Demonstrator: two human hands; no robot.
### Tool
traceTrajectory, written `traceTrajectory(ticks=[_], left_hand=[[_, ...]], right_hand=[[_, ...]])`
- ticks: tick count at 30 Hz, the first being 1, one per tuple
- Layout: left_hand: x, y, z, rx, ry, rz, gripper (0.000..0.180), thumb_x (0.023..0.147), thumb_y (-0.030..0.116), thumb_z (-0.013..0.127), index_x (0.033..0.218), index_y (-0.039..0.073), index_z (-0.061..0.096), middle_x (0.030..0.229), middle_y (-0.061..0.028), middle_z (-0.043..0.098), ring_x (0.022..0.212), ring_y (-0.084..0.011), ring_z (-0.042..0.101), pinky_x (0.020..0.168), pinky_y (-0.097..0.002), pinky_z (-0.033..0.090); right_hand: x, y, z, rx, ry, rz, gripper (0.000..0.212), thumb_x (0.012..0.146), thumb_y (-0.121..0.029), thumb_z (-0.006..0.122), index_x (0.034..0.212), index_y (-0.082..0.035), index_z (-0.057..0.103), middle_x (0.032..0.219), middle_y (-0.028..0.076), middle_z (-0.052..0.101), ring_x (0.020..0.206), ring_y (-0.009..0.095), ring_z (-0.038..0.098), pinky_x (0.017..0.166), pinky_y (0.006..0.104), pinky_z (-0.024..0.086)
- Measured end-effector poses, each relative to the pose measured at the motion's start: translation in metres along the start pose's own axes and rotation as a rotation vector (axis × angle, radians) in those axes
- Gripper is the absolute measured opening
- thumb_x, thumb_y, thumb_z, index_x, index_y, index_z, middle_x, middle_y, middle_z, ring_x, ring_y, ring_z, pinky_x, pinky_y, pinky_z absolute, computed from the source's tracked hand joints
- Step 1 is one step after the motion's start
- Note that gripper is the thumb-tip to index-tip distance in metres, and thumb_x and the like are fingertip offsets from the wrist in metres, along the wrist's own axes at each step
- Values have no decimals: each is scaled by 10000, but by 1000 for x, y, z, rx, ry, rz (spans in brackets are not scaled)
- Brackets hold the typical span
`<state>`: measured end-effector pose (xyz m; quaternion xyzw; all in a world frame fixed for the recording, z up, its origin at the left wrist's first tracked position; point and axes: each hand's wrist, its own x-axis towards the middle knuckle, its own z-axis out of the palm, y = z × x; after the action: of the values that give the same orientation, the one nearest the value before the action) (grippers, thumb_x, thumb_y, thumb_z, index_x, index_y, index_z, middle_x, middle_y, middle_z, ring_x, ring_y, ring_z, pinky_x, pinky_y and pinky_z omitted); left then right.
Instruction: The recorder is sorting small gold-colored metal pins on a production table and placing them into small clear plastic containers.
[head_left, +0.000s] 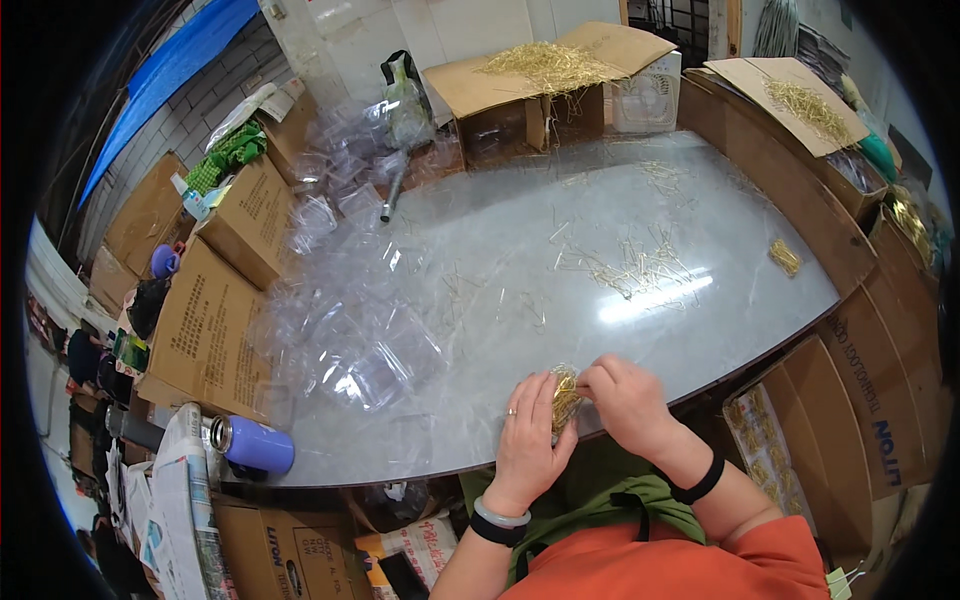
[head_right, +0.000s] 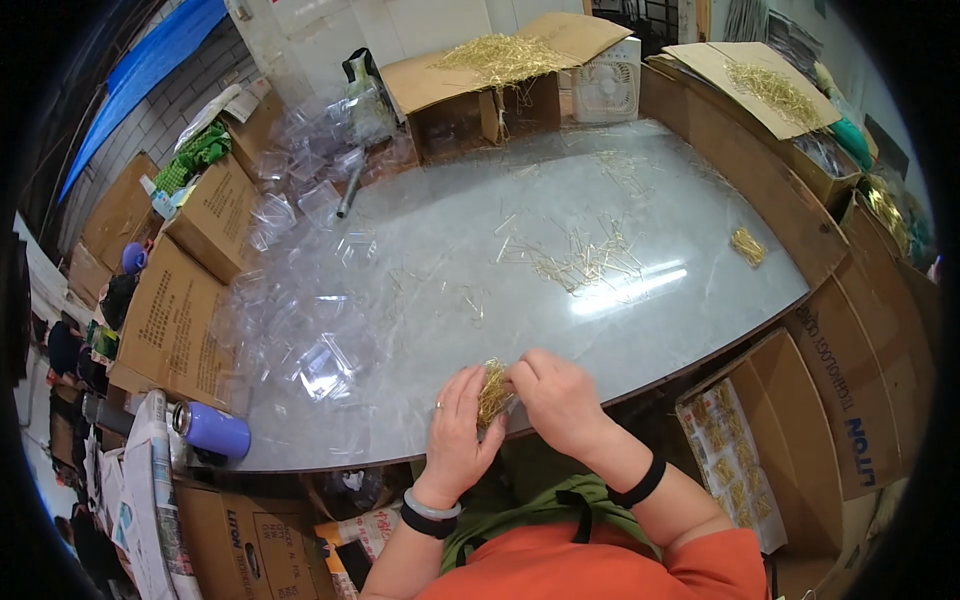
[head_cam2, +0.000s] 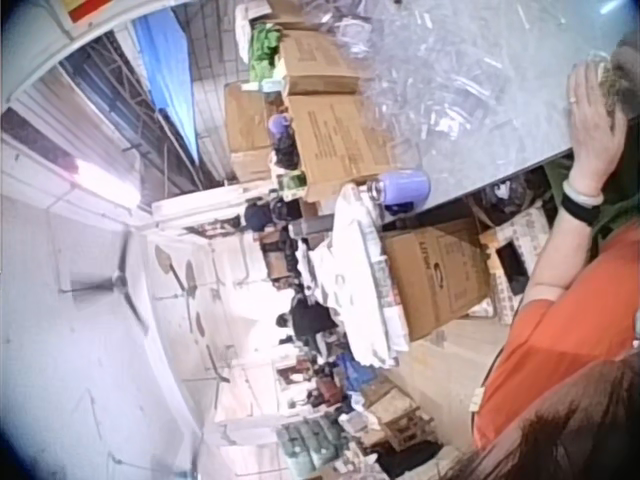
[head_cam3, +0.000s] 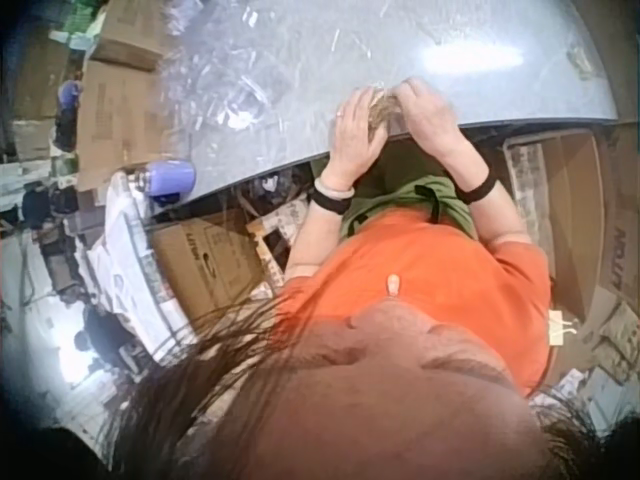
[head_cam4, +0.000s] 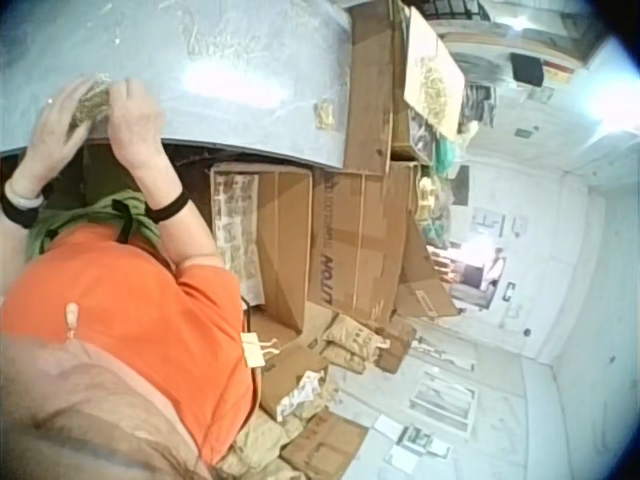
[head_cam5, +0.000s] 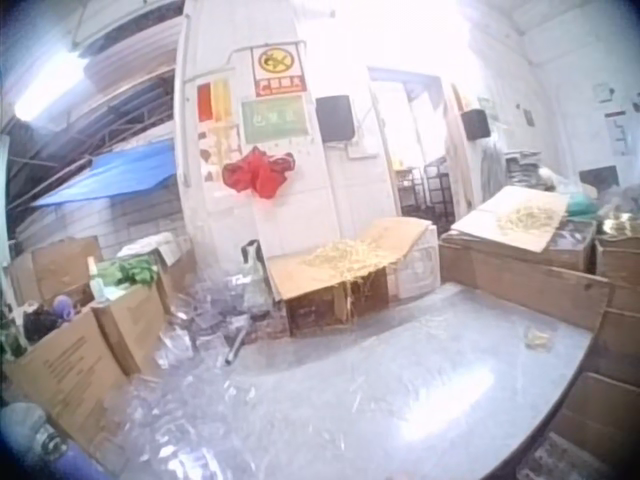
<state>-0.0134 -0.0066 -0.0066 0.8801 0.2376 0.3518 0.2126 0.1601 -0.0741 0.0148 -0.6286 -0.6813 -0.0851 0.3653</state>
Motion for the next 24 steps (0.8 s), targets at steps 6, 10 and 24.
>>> traceTrajectory(ticks=[6,10,24], left_hand=[[-1,-3,0,-24,5,2,638,887,141,707,1452,-28,466,1442,-240,501,1325,-441,485,1120,-503,402],[-2,-4,0,-8,16,17,675,872,132,716,1464,-41,443,1433,-253,503,1329,-449,484,1123,-507,401],[-5,-3,1,-28,41,-40,690,888,153,726,1478,-30,420,1434,-271,472,1301,-450,502,1091,-491,437]], right_hand=[[-15,-14,6,279,-23,328,246,919,-119,694,1145,-34,648,1062,140,691,970,344,675,768,396,543],[-6,-13,10,203,129,191,467,917,-185,723,1326,-4,587,1236,173,691,1206,398,584,1013,467,449],[-6,-18,25,237,128,272,310,928,-82,674,1230,-28,627,1141,175,668,1111,392,589,982,469,449]])
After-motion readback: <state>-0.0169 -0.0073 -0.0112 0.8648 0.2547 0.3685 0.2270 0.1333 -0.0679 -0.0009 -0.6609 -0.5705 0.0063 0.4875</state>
